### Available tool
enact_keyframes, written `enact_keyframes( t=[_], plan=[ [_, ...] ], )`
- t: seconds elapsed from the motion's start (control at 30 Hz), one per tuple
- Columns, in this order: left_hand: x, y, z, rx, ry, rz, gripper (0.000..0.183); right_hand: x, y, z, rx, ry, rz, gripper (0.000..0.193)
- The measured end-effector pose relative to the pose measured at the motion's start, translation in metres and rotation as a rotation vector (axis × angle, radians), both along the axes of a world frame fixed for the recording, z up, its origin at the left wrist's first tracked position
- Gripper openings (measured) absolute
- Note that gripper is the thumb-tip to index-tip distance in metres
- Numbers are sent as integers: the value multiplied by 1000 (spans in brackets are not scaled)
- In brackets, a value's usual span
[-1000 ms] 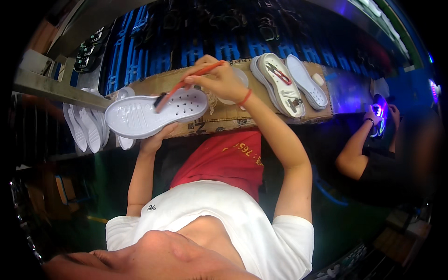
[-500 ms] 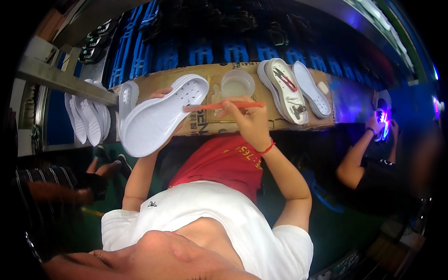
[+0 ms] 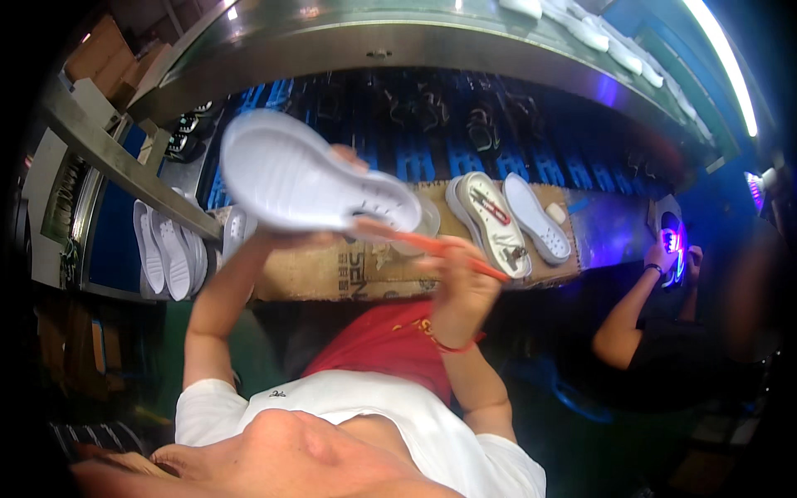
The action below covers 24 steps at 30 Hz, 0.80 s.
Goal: The person repeatedly picks up white shoe insoles, dips a brush into a small container of liquid, and applies the liquid to the insole surface. The person places each treated insole on a nearby stack and continues the process with the next insole.
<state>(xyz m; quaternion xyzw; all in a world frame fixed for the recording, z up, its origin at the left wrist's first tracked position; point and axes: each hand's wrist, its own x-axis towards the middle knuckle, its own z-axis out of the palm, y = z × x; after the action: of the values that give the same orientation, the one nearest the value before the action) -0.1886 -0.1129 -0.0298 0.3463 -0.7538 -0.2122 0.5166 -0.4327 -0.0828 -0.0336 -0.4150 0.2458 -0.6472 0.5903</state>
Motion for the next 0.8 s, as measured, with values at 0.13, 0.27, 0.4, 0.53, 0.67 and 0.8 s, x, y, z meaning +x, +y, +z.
enact_keyframes(
  t=[0.13, 0.27, 0.4, 0.53, 0.67, 0.8],
  plan=[
    [2, -126, 114, 310, 541, -466, 35, -45, -14, 9, -119, -229, -246, 22],
    [47, -269, 183, 8, 499, 138, 52, -38, -3, 4, -37, -83, -173, 23],
    [17, -201, 158, -818, -221, 547, 39, -46, -2, -18, 80, 31, -124, 22],
    [32, -66, 40, -730, -659, 186, 46, -50, -5, -49, 226, 58, -101, 22],
    [87, 71, -75, -251, -666, 391, 54, -54, -2, -65, 273, 77, -55, 24],
    [116, 159, -147, -59, -132, 1294, 57, -48, 1, -79, 303, 84, -21, 25]
  ],
)
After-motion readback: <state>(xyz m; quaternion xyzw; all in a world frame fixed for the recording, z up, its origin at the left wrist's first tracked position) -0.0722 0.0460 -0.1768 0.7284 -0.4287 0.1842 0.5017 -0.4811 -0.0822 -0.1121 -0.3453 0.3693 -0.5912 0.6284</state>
